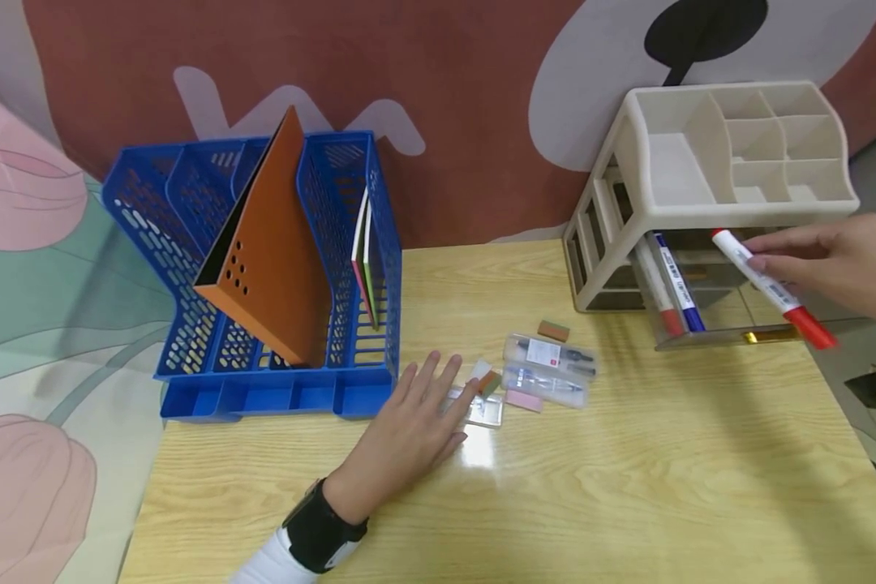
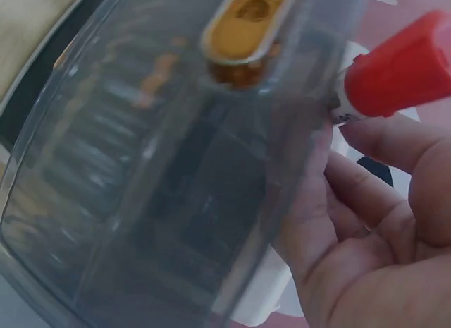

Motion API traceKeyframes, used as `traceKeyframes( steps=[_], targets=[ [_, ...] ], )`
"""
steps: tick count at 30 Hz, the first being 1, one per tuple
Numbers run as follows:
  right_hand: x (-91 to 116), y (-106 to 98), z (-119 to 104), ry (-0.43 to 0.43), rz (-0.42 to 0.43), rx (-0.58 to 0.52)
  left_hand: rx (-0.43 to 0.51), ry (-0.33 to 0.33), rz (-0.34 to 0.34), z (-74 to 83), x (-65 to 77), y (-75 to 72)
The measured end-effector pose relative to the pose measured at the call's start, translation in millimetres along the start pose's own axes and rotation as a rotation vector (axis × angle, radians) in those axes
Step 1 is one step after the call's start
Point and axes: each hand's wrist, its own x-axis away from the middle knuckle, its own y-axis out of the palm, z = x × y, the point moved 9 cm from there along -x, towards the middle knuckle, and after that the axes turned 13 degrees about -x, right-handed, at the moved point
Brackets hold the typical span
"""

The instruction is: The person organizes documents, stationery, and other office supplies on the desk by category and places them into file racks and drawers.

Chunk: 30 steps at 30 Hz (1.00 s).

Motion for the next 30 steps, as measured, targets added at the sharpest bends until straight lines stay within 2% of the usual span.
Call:
traceKeyframes(
  steps=[3,9,13,16,21,30],
  targets=[
    [-4.9,1.4,-8.4,-0.064,0.012,0.038,-0.01,0.025,0.008,0.1,-0.2,-0.4],
    [-9.1,4.4,-41.0,-0.302,0.122,0.141,0.0,0.05,0.001,1.5,-1.4,1.5],
    [-5.6,7.8,-53.0,-0.381,0.188,0.136,-0.008,0.054,0.006,3.2,-2.2,1.9],
    [-4.3,14.3,-57.7,-0.405,0.207,0.133,-0.019,0.054,0.004,3.9,-2.8,1.5],
    [0.0,28.7,-59.4,-0.418,0.207,0.206,-0.026,0.056,-0.009,3.9,-3.2,2.2],
    [-7.7,40.1,-57.2,-0.358,0.15,0.2,-0.017,0.023,0.008,-2.1,-6.0,10.8]
  ],
)
